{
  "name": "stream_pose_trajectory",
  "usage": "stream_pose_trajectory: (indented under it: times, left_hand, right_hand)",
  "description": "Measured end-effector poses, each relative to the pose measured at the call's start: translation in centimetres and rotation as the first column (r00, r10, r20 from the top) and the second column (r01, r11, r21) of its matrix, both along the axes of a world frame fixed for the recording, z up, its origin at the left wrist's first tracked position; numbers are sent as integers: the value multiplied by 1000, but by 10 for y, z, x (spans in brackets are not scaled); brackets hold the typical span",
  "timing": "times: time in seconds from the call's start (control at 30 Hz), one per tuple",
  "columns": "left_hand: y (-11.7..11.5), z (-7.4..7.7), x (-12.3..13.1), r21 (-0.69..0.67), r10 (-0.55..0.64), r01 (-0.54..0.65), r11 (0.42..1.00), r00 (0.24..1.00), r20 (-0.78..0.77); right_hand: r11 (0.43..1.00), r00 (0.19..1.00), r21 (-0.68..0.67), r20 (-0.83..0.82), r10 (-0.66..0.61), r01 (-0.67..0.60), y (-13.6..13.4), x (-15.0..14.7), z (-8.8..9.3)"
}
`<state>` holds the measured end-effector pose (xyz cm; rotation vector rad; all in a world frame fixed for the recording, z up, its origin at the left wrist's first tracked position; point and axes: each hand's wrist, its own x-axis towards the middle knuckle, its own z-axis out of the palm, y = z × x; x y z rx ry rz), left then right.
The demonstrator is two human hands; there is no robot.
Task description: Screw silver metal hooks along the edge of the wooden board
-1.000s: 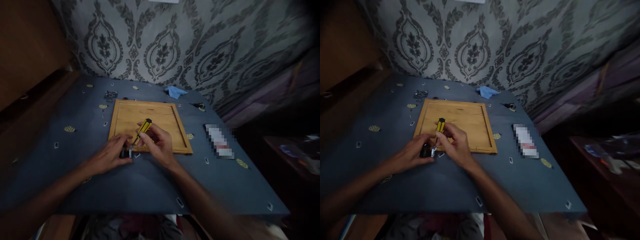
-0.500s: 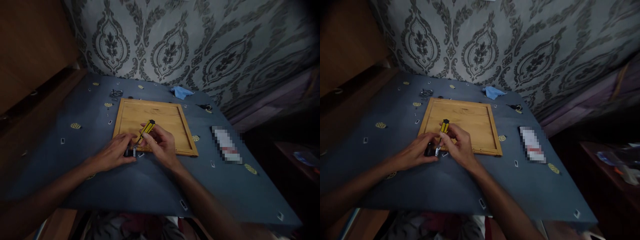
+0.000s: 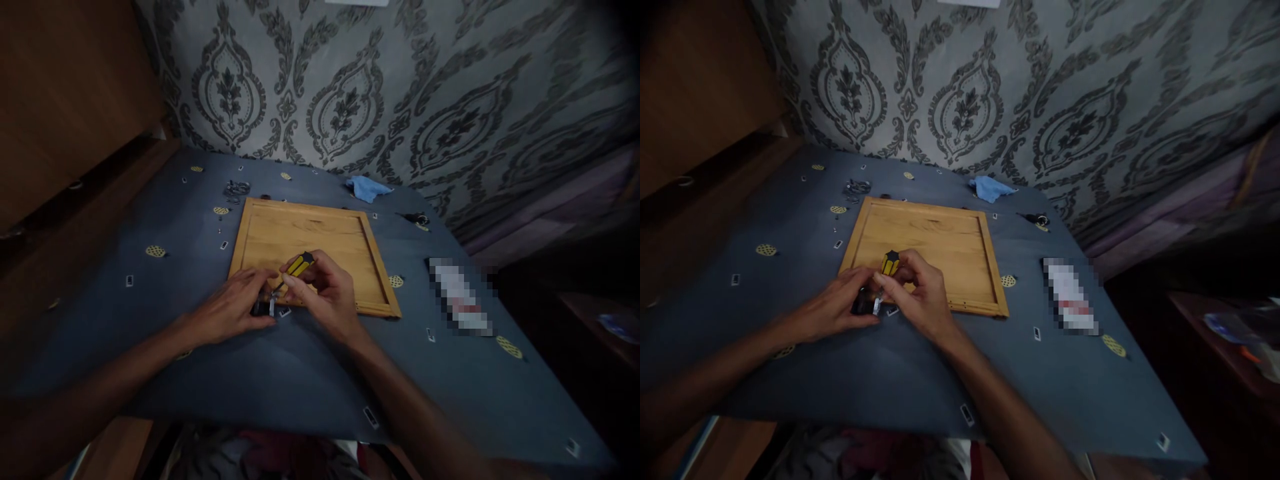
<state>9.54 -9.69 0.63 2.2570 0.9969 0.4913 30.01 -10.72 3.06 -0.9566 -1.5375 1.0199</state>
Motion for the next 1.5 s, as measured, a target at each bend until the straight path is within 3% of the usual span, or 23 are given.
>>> stream_pose_trajectory:
  times: [0.2, 0.43, 0.73, 0.97, 1.17, 1.5]
  left_hand:
    - [0, 0, 0, -1, -10, 10, 1000, 1000, -2]
    - [0, -1, 0, -8, -16, 16, 1000, 1000, 5]
    - [-1, 0, 0, -8, -14, 14, 1000, 1000, 10]
    - [-1, 1, 1, 2, -14, 14, 1000, 1000, 13]
    - [0, -1, 0, 1, -16, 16, 1000, 1000, -4]
    - [0, -2, 0, 22, -26, 26, 999, 1000, -1]
  right_hand:
    - [995, 994, 67, 85, 65, -70, 1, 5, 5]
    - [998, 998, 29, 35, 52, -53, 0, 2, 5]
    - [997, 993, 49, 111, 47, -53, 0, 5, 9]
    - [1000, 999, -18, 38, 16, -15, -3, 1, 6]
    - [994, 996, 59, -17, -91, 92, -5, 1, 10]
    - [998, 999, 27, 4, -49, 49, -2, -1, 2]
